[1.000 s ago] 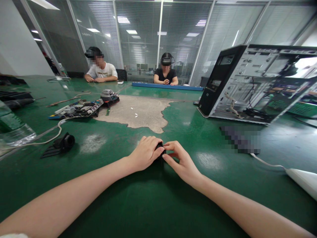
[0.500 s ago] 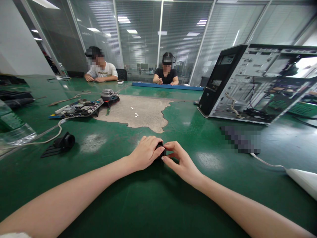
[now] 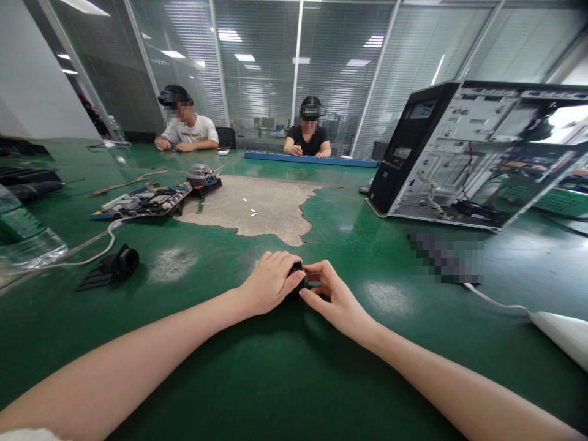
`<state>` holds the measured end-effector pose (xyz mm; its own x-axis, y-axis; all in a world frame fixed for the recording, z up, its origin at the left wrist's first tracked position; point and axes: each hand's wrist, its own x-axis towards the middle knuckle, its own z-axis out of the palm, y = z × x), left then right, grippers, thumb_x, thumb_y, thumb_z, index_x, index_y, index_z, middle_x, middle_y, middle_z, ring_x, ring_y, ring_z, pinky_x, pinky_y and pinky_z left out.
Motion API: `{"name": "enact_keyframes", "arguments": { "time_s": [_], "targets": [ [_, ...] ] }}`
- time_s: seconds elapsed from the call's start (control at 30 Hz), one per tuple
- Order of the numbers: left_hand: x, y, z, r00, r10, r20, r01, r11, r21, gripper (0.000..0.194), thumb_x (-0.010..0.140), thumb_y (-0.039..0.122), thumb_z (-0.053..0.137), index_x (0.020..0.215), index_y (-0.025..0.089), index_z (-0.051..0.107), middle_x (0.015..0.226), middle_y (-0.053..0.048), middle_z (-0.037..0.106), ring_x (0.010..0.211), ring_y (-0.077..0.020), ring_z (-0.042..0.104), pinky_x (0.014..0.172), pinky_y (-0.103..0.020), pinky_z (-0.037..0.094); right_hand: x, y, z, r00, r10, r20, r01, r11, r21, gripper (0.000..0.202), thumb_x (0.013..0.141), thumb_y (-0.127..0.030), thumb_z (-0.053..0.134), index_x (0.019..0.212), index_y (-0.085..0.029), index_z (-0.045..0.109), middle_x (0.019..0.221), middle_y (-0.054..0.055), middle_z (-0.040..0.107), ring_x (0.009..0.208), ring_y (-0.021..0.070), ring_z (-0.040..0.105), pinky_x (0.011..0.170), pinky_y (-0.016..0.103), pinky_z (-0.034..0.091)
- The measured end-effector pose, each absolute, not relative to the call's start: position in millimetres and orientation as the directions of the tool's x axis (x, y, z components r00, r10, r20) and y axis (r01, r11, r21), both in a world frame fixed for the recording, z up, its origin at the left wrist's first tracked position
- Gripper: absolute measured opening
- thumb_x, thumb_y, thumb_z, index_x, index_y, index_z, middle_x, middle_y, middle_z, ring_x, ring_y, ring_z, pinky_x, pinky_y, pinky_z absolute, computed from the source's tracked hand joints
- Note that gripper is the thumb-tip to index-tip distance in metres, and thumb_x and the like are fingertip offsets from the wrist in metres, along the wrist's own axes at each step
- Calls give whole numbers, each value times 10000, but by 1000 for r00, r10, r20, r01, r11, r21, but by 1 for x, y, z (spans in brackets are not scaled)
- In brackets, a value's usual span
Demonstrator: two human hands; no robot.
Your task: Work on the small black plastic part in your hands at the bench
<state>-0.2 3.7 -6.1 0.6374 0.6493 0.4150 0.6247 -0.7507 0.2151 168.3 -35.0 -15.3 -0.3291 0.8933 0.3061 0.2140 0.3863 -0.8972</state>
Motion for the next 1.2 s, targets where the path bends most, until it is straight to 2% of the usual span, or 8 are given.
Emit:
{"name": "enact_keyframes", "arguments": {
  "time_s": [0.17, 0.5, 0.63, 0.8, 0.9, 1.0, 1.1, 1.2],
  "targets": [
    [0, 4, -7, 636, 646, 423, 620, -754, 218, 381, 926, 382, 177, 1059, 143, 443, 947, -70, 531, 874, -194, 457, 764, -338, 319, 169, -35, -16, -302, 858, 415, 233, 489, -841, 134, 791, -230, 533, 920, -229, 498, 980, 36, 483, 929, 167, 526, 753, 307, 501],
    [0, 3, -5, 637, 646, 420, 617, -754, 223, 399, 926, 391, 160, 1052, 150, 451, 915, -63, 536, 847, -191, 461, 750, -337, 320, 168, -34, -15, -306, 915, 265, 214, 337, -917, 225, 787, -221, 535, 984, -221, 425, 1008, 45, 508, 941, 169, 546, 747, 326, 497],
    [-1, 3, -7, 639, 643, 422, 614, -757, 224, 393, 926, 384, 164, 1066, 149, 445, 934, -67, 537, 859, -192, 463, 754, -338, 322, 168, -35, -15, -322, 881, 346, 198, 420, -886, 229, 771, -177, 543, 961, -232, 428, 987, 32, 483, 956, 163, 528, 713, 286, 504],
    [0, 4, -7, 640, 643, 421, 620, -755, 211, 387, 926, 377, 174, 1065, 136, 443, 959, -78, 533, 879, -197, 460, 762, -340, 321, 169, -35, -16, -296, 853, 430, 243, 503, -830, 108, 796, -205, 520, 900, -221, 497, 985, 37, 480, 936, 164, 523, 748, 298, 499],
    [0, 3, -7, 637, 648, 417, 624, -752, 214, 390, 927, 378, 168, 1064, 136, 441, 953, -76, 534, 875, -197, 459, 763, -341, 321, 169, -34, -16, -275, 868, 413, 235, 477, -847, 148, 794, -214, 526, 937, -223, 491, 975, 37, 494, 941, 171, 531, 761, 315, 498],
    [0, 3, -7, 637, 650, 414, 627, -749, 212, 398, 926, 386, 162, 1057, 141, 447, 935, -71, 534, 862, -196, 459, 761, -343, 322, 168, -33, -16, -268, 901, 340, 236, 404, -884, 248, 789, -219, 535, 1022, -225, 449, 1009, 45, 507, 952, 173, 540, 775, 332, 497],
    [0, 3, -7, 636, 650, 414, 628, -749, 212, 401, 925, 389, 160, 1055, 143, 449, 929, -70, 534, 858, -195, 459, 758, -343, 323, 168, -33, -16, -298, 915, 272, 242, 348, -906, 251, 799, -229, 523, 1033, -219, 432, 1020, 50, 515, 927, 166, 553, 772, 339, 499],
    [0, 4, -7, 637, 650, 415, 627, -750, 211, 400, 925, 391, 162, 1062, 143, 446, 933, -71, 534, 860, -196, 460, 759, -343, 323, 168, -34, -16, -327, 893, 309, 236, 393, -889, 231, 786, -204, 533, 996, -222, 438, 991, 39, 507, 920, 161, 547, 759, 324, 505]
  ]
}}
